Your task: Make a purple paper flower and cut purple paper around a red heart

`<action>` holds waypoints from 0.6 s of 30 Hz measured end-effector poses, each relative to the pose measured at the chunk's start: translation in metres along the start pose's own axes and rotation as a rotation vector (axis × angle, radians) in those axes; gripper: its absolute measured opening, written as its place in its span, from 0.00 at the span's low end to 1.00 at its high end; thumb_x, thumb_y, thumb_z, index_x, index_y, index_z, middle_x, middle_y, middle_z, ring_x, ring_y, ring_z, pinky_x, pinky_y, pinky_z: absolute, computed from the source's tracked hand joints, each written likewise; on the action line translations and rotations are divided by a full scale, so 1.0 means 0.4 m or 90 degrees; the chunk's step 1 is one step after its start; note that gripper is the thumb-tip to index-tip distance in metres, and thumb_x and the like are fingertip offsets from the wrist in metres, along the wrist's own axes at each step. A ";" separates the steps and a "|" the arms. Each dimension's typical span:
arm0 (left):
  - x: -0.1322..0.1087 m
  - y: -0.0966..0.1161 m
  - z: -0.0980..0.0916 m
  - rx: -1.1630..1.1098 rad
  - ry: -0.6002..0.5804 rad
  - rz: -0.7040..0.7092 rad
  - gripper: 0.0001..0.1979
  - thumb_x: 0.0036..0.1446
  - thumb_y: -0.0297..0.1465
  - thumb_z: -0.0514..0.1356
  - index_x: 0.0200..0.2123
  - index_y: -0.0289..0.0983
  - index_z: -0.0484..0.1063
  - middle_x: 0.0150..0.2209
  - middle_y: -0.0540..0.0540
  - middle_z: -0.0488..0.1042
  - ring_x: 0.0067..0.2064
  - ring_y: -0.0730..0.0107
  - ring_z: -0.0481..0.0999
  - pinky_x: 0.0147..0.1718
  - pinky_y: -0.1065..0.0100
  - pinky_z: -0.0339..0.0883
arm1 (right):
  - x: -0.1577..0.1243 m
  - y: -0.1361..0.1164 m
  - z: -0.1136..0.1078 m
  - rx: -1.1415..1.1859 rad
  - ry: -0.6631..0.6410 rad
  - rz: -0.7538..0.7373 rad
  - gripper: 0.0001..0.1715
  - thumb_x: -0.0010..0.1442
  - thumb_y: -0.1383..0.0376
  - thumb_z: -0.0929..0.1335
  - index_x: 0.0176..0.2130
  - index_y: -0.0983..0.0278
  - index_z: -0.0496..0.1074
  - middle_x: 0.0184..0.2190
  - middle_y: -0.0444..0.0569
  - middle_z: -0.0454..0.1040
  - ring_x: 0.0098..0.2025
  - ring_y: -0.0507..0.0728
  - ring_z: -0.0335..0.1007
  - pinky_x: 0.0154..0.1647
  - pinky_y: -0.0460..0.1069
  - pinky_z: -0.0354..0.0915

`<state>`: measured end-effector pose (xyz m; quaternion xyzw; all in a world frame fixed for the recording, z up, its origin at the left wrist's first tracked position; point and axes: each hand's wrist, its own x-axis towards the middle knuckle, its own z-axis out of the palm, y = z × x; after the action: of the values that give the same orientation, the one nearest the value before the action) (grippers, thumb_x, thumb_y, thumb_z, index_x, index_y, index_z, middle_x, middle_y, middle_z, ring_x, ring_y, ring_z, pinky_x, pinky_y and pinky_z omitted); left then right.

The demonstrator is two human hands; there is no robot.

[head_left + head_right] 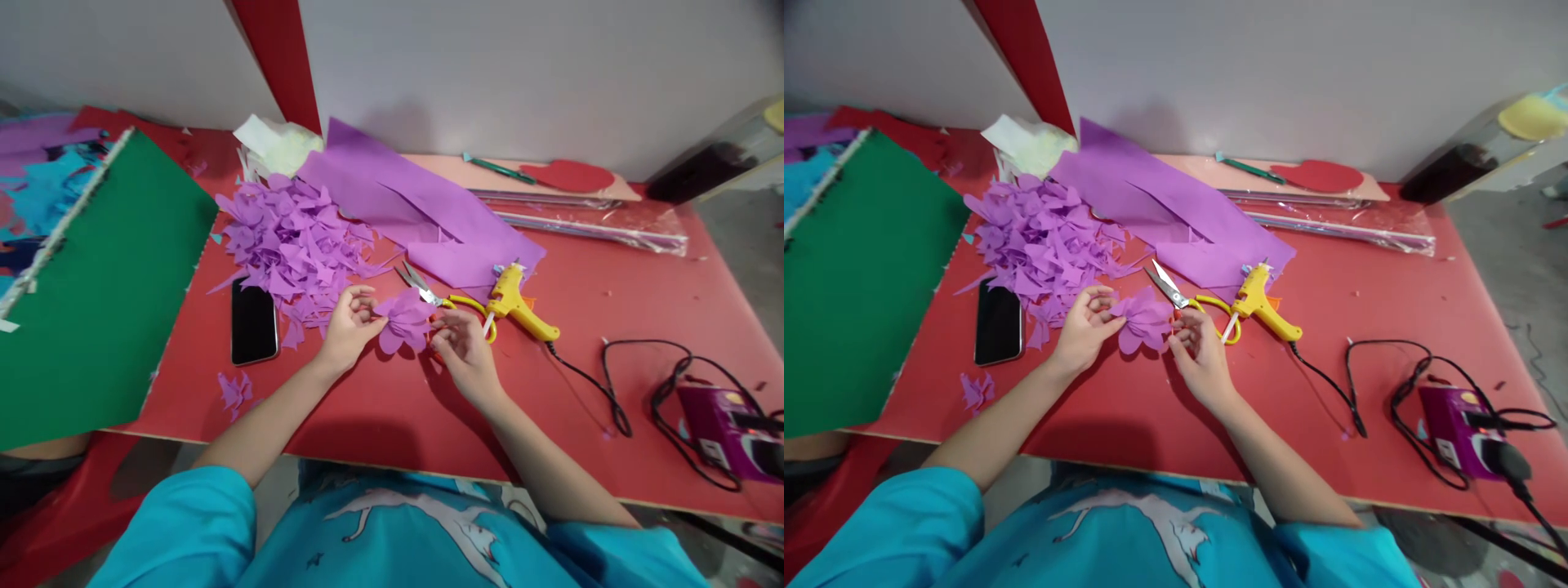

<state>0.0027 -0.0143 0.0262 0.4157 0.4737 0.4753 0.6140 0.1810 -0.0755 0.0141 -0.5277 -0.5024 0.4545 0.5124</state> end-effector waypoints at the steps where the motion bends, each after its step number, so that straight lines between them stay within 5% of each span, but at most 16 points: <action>1: 0.009 0.006 -0.007 0.004 0.016 0.010 0.23 0.36 0.23 0.66 0.38 0.38 0.63 0.33 0.53 0.65 0.33 0.79 0.70 0.35 0.74 0.65 | -0.001 0.002 0.000 -0.007 -0.003 -0.004 0.16 0.57 0.64 0.65 0.45 0.58 0.59 0.37 0.45 0.64 0.28 0.49 0.64 0.34 0.49 0.66; 9: 0.075 0.074 -0.110 0.036 0.103 0.088 0.23 0.33 0.25 0.68 0.35 0.38 0.63 0.38 0.51 0.67 0.31 0.78 0.73 0.34 0.72 0.68 | -0.010 0.028 0.001 -0.040 -0.027 -0.020 0.15 0.59 0.63 0.63 0.46 0.58 0.58 0.35 0.46 0.66 0.31 0.52 0.68 0.36 0.51 0.68; 18: 0.210 0.201 -0.273 0.184 0.209 0.146 0.18 0.30 0.22 0.67 0.29 0.33 0.66 0.26 0.54 0.67 0.27 0.77 0.70 0.30 0.73 0.65 | -0.022 0.004 0.001 -0.275 -0.107 -0.037 0.08 0.60 0.61 0.62 0.40 0.62 0.64 0.31 0.50 0.74 0.34 0.59 0.74 0.38 0.55 0.69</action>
<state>-0.1107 0.0904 0.0652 0.4673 0.5803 0.5300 0.4049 0.1799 -0.0841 0.0120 -0.5706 -0.6441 0.3638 0.3567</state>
